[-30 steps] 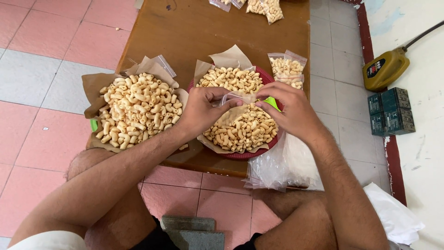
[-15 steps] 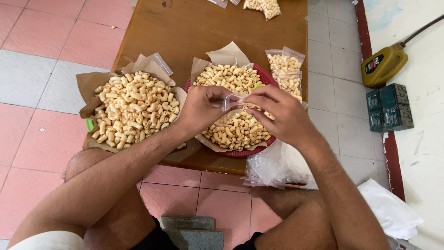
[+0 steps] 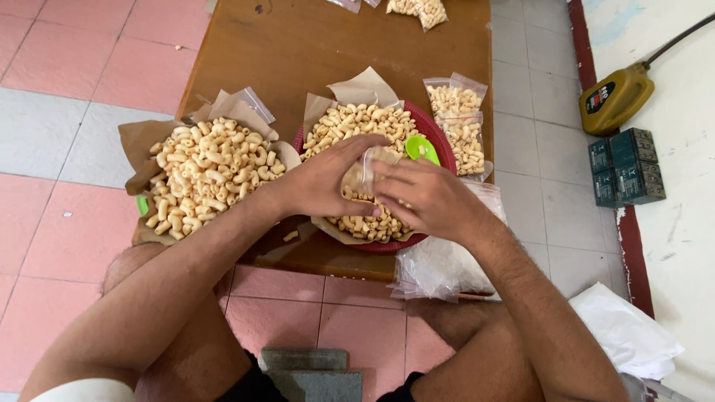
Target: Manually filling small plastic bags with macaroni snacks using hands and a small spoon.
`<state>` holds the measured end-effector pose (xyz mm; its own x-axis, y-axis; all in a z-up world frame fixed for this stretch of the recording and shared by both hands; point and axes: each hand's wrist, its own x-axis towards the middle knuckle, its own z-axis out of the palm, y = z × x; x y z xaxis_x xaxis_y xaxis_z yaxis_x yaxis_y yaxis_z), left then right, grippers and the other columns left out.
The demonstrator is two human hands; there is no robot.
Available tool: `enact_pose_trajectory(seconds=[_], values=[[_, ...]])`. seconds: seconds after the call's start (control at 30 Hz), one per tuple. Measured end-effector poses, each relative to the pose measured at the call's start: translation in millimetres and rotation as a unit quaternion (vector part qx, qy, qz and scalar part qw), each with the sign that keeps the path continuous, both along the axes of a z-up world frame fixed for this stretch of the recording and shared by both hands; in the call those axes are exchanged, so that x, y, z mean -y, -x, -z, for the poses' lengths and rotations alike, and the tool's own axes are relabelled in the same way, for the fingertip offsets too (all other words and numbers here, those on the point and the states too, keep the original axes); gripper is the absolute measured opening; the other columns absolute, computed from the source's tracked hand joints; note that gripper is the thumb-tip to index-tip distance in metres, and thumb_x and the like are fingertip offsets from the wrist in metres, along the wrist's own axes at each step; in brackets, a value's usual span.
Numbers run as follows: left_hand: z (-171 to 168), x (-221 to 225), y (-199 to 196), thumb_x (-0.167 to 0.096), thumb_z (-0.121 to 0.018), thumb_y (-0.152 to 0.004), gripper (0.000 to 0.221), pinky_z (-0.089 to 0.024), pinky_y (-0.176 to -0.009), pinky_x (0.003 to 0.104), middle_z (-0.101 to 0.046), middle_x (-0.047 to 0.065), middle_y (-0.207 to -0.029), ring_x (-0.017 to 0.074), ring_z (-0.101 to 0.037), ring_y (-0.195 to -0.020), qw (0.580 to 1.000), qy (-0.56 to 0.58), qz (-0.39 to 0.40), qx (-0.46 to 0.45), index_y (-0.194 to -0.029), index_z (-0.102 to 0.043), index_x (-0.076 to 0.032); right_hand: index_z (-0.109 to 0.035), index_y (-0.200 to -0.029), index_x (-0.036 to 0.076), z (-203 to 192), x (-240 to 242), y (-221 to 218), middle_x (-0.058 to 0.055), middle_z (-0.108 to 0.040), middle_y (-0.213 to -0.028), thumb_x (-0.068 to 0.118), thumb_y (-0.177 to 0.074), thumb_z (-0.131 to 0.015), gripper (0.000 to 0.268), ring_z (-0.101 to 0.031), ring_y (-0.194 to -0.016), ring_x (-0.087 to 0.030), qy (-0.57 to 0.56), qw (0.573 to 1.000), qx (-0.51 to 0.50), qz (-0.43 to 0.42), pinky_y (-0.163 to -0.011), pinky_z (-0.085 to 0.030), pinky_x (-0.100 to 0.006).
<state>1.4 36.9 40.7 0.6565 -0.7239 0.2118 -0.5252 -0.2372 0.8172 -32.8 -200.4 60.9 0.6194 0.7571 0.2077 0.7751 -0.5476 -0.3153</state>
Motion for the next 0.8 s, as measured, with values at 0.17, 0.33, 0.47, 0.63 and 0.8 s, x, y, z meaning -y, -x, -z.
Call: enact_pose_trajectory(seconds=[0.17,0.33,0.47,0.63,0.8], values=[[-16,-6,2,-0.021,-0.088,-0.082,0.095,-0.041,-0.113,0.076,-0.064,0.040,-0.139,0.0597,-0.060,-0.132,0.997,0.018,0.050,-0.049,-0.156,-0.039,0.013,-0.070,-0.099,0.008,-2,-4,6,-0.015,-0.075,-0.134,0.009,-0.096,-0.073,0.004,-0.072,-0.096,-0.034,0.007,0.998,0.017,-0.064,-0.080,-0.055,-0.047],[-1,-3,1,-0.016,-0.087,-0.083,0.071,-0.046,-0.110,0.072,-0.076,0.033,-0.120,0.0554,-0.072,-0.117,0.992,0.055,0.071,-0.088,-0.141,-0.058,0.013,-0.075,-0.097,0.010,-9,-3,5,-0.015,-0.076,-0.133,0.009,-0.095,-0.073,0.004,-0.072,-0.098,-0.025,-0.008,0.998,-0.047,-0.052,-0.087,-0.055,-0.041],[13,-2,-2,-0.032,-0.087,-0.088,0.073,-0.053,-0.104,0.063,-0.078,0.026,-0.108,0.0454,-0.076,-0.107,0.994,0.047,0.018,-0.102,-0.142,-0.057,0.008,-0.076,-0.104,0.007,-27,3,1,-0.023,-0.072,-0.139,0.004,-0.095,-0.070,0.011,-0.075,-0.094,-0.029,-0.076,0.994,-0.068,-0.033,-0.085,-0.058,-0.042],[33,0,-10,-0.039,-0.090,-0.087,0.081,-0.054,-0.100,0.054,-0.075,0.015,-0.105,0.0376,-0.075,-0.108,0.993,0.082,-0.060,-0.055,-0.145,-0.047,-0.003,-0.076,-0.113,0.007,16,60,-32,-0.020,-0.070,-0.140,0.004,-0.098,-0.070,0.017,-0.075,-0.096,-0.029,-0.061,0.992,-0.056,0.095,-0.089,-0.059,-0.045],[36,1,-11,-0.038,-0.090,-0.086,0.071,-0.054,-0.099,0.049,-0.079,0.014,-0.104,0.0353,-0.076,-0.105,0.991,0.071,-0.100,-0.044,-0.136,-0.051,-0.006,-0.065,-0.143,0.011,77,111,-50,-0.023,-0.074,-0.120,0.025,-0.098,-0.072,0.047,-0.074,-0.112,-0.047,0.220,0.930,-0.115,0.272,-0.095,-0.059,-0.058]])
